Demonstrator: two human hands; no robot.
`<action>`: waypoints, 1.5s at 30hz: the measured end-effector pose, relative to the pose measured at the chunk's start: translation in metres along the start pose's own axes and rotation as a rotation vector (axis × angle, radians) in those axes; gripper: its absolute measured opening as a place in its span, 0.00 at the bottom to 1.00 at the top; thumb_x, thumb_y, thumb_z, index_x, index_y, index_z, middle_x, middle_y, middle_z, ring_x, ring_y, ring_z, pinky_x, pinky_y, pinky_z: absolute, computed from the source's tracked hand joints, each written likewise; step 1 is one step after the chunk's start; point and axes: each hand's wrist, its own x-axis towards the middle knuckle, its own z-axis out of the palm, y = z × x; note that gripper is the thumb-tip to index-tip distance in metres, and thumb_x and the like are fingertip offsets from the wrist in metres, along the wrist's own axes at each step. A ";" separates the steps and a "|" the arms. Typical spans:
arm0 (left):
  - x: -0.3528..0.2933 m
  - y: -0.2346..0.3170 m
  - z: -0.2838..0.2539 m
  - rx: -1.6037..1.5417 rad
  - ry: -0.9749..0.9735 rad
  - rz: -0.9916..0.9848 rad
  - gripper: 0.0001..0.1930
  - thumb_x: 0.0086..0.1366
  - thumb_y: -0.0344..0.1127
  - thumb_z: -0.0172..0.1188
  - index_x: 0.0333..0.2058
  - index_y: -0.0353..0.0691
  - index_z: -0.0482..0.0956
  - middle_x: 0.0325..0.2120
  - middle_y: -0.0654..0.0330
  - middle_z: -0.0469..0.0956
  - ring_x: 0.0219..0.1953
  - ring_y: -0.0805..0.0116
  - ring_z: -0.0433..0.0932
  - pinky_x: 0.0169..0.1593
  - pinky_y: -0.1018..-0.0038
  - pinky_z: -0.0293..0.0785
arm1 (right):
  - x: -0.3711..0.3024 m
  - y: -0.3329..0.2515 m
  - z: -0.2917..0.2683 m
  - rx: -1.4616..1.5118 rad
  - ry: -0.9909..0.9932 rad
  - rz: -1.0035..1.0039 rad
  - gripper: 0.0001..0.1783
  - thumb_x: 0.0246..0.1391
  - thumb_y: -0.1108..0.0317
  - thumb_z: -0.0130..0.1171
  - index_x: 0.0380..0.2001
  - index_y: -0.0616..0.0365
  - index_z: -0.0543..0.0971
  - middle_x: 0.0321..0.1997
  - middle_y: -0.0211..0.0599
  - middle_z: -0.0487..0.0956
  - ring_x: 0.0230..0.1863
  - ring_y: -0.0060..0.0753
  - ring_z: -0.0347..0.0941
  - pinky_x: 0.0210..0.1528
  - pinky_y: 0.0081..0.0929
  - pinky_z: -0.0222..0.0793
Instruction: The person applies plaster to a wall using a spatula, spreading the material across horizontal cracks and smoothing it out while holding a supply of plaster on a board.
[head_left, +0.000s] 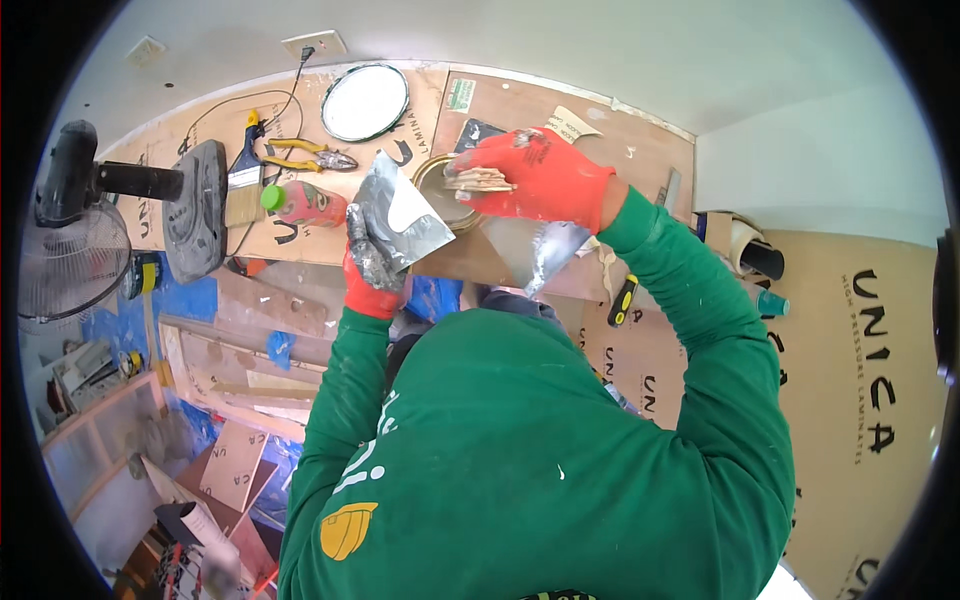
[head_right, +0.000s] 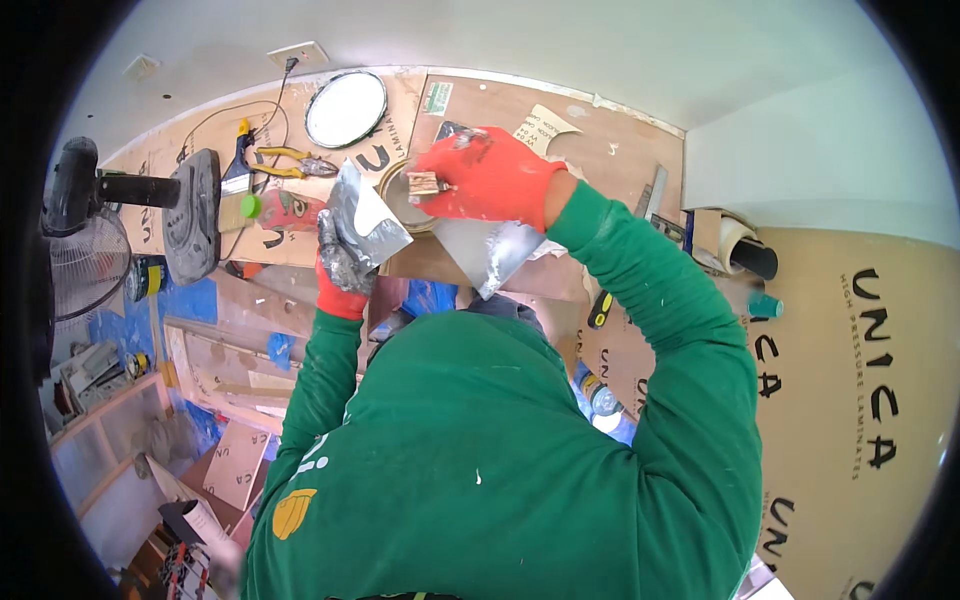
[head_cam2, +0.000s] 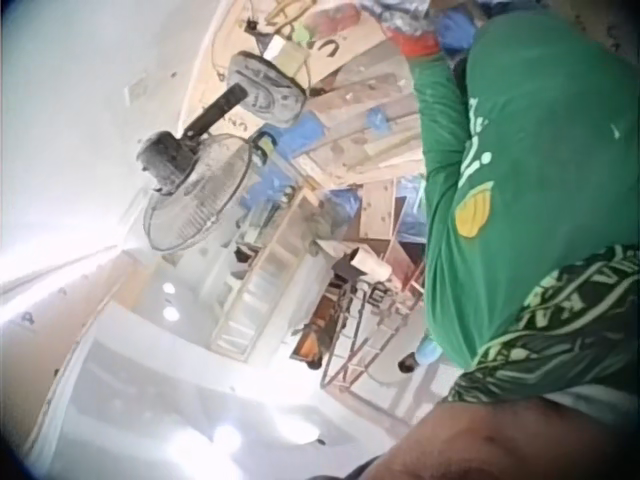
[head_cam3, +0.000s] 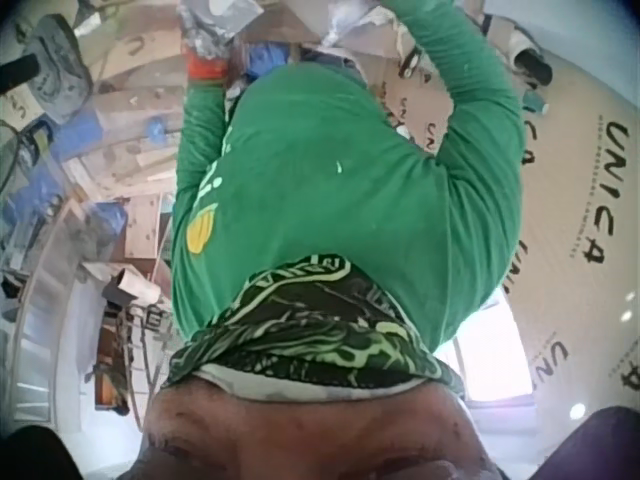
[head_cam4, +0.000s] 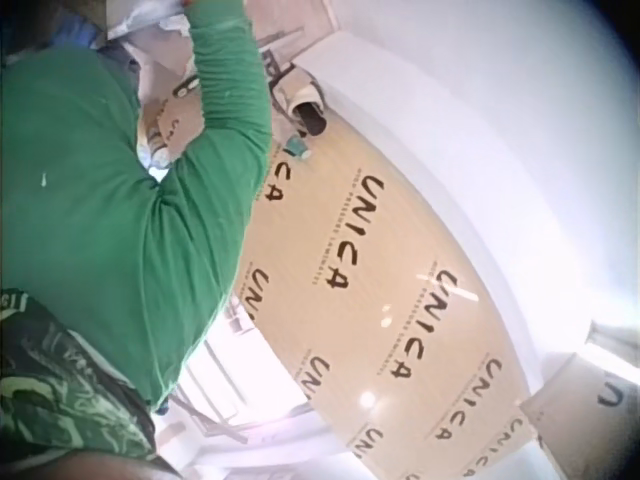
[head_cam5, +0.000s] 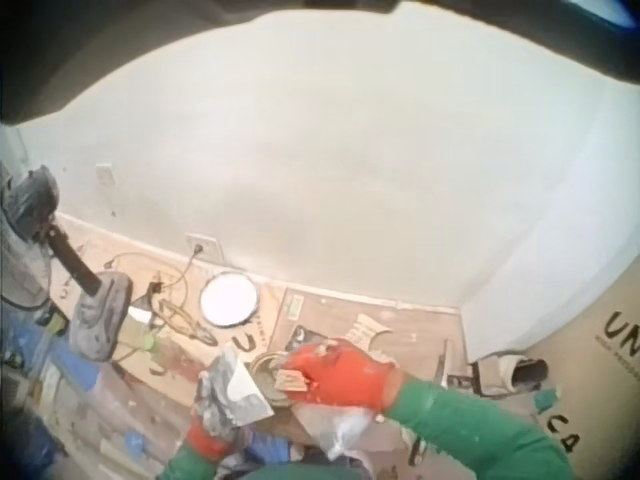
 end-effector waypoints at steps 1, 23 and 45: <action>-0.007 0.028 0.023 -0.261 0.007 -0.114 0.25 0.73 0.50 0.43 0.62 0.43 0.60 0.56 0.60 0.68 0.55 0.69 0.70 0.56 0.69 0.71 | 0.003 0.001 -0.006 -0.030 -0.042 0.019 0.20 0.47 0.57 0.66 0.44 0.50 0.79 0.41 0.39 0.80 0.43 0.45 0.76 0.45 0.36 0.73; -0.036 0.051 0.005 1.002 0.119 0.543 0.36 0.61 0.34 0.60 0.65 0.32 0.53 0.53 0.46 0.70 0.53 0.53 0.73 0.55 0.65 0.70 | -0.055 0.008 -0.054 0.716 0.535 0.505 0.12 0.53 0.66 0.63 0.36 0.64 0.80 0.34 0.34 0.80 0.35 0.23 0.73 0.38 0.25 0.70; -0.012 0.075 0.090 0.822 -0.105 0.617 0.23 0.65 0.31 0.51 0.57 0.26 0.64 0.51 0.47 0.72 0.53 0.57 0.72 0.59 0.67 0.65 | -0.073 -0.031 -0.088 0.758 0.552 0.439 0.19 0.53 0.65 0.64 0.46 0.64 0.77 0.38 0.32 0.80 0.38 0.19 0.73 0.40 0.20 0.69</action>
